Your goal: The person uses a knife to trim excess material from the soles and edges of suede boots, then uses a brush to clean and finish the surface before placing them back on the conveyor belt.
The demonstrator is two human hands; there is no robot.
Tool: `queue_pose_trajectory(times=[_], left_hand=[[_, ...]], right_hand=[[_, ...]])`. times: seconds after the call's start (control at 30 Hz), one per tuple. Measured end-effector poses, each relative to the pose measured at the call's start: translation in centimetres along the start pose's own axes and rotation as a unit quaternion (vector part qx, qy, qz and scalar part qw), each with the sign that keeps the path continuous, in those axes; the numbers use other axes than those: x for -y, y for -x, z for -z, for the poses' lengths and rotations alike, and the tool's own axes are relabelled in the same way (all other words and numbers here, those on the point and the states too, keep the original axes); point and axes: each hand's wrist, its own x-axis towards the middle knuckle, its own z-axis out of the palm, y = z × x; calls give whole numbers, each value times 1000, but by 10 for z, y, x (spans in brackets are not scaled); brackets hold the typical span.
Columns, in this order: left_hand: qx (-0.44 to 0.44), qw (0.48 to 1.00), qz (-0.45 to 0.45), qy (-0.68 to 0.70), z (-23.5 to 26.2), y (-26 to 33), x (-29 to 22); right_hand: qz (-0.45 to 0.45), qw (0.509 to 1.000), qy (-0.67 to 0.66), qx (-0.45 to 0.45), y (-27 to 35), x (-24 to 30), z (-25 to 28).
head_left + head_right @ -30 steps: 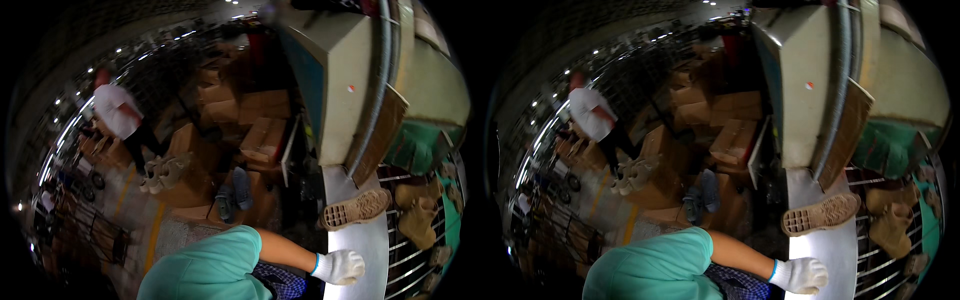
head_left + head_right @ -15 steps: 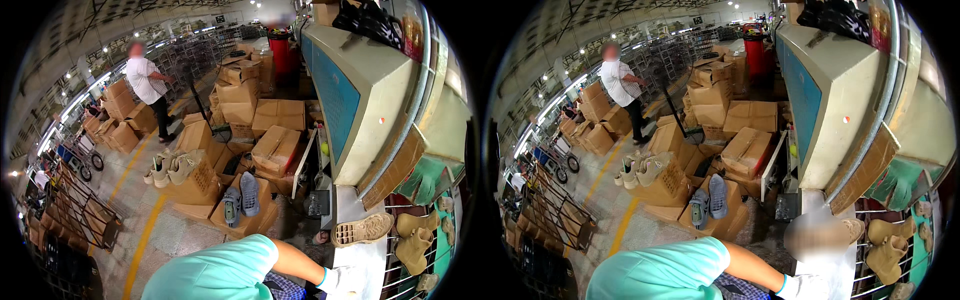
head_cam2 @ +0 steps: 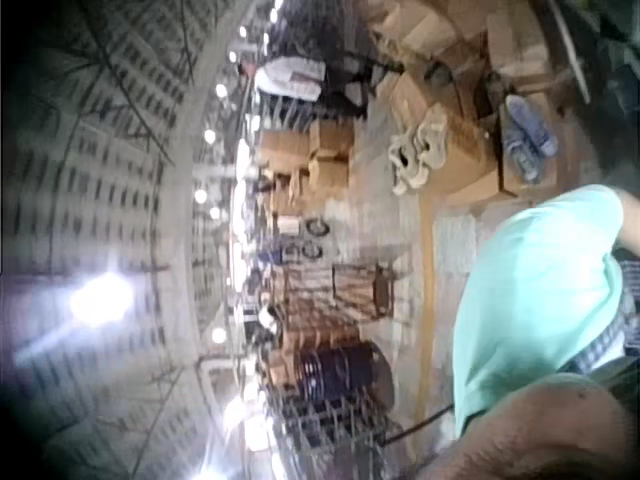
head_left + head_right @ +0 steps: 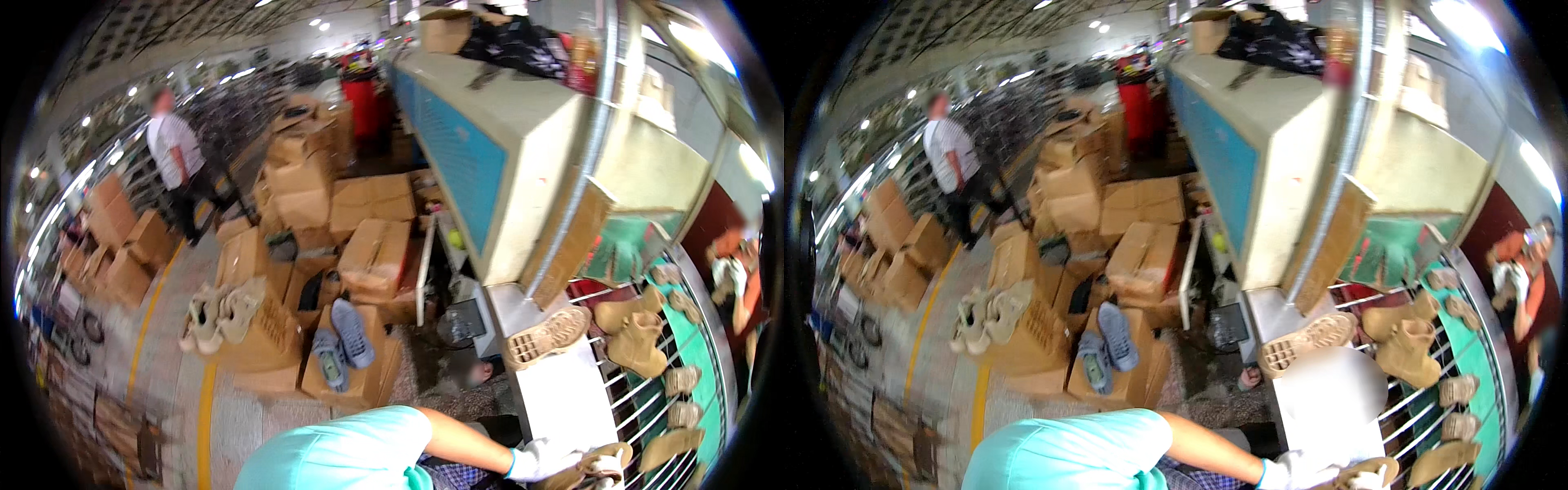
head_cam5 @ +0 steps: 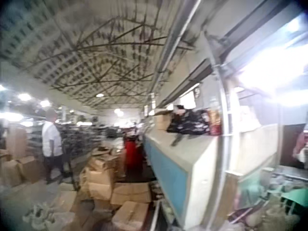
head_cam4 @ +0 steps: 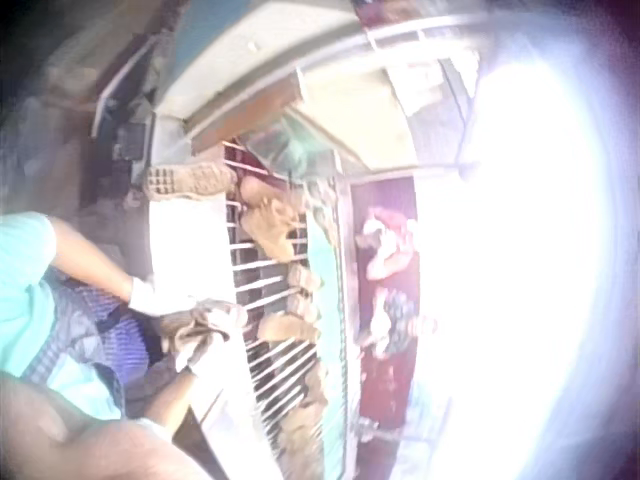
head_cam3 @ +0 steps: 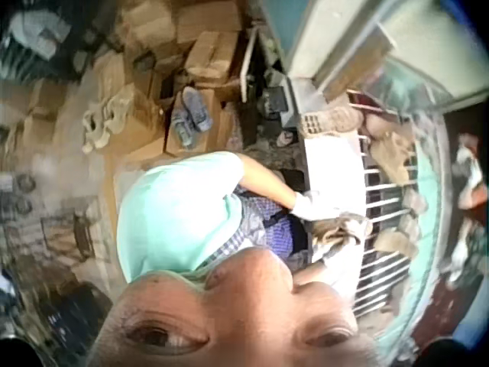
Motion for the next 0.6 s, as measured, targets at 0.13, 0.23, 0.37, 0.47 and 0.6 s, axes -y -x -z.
queue_pose_trajectory(times=[0.13, 0.23, 0.37, 0.47, 0.6], left_hand=[[64, 991, -43, 110, 46, 59, -90], [50, 995, -87, -1, -3, 30, -43], [343, 934, -70, 75, 13, 13, -70], [374, 922, -101, 25, -3, 10, -75], [360, 915, -180, -22, 34, 1, -113]], right_hand=[[-49, 996, -57, -49, 63, -16, 17], [-83, 990, -115, -17, 115, -39, 21], [129, 989, 5, -68, 173, -8, -23], [-61, 906, -181, -379, 170, -41, -36], [-110, 939, -204, -256, 184, -40, -46]])
